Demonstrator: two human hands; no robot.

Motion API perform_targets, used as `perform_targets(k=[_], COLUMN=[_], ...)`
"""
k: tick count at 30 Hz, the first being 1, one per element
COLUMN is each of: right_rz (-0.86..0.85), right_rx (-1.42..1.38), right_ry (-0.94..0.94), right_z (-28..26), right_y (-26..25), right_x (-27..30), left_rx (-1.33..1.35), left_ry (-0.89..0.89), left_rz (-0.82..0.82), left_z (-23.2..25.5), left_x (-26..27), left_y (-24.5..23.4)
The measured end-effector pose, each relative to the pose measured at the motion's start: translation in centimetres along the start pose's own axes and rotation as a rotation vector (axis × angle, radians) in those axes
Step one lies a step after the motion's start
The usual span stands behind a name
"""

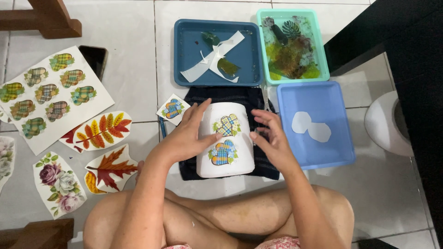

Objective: Applying decorative decals to a white ceramic pot using water and manual smoothing.

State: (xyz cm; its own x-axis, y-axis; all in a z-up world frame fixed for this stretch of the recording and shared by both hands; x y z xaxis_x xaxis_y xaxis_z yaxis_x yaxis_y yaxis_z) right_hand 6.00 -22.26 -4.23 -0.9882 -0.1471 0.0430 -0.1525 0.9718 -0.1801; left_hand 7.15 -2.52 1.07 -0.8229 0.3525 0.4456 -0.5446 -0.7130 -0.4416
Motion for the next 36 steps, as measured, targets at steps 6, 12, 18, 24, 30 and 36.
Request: perform_targets(k=[6,12,18,24,30,36], right_rz=[-0.117,-0.16,-0.171,-0.16,-0.187,-0.188], right_rx=[0.141,0.178,0.185,0.186,0.182,0.176], right_ry=[-0.142,-0.125,-0.106,-0.145,-0.052,0.007], right_z=[-0.9,-0.2,0.1,-0.8,-0.6,-0.5], right_y=[1.0,1.5,1.6,1.8,2.2,2.2], right_x=[0.2,0.4,0.5,0.4,0.7,0.4], left_rx=[-0.008,-0.002,0.002,0.018,0.02,0.006], left_ry=[0.191,0.247,0.24,0.24,0.093,0.065], left_rz=[0.079,0.116,0.111,0.105,-0.008,-0.03], left_z=[1.5,0.5,0.2,0.5,-0.4,-0.2], left_x=[0.1,-0.6,-0.9,-0.6,-0.3,-0.4], left_y=[0.1,0.2,0.2,0.2,0.3,0.5])
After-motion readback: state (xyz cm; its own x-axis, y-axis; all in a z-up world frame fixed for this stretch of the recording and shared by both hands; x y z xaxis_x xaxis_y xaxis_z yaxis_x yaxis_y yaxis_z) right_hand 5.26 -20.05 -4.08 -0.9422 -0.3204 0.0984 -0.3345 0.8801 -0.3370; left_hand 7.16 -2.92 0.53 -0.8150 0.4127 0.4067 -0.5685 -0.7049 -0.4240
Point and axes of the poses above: each hand's wrist, its own x-axis away from the middle knuckle, its own y-axis out of the palm, z = x × y, the point moved 7 cm from there along -x, towards the middle knuckle
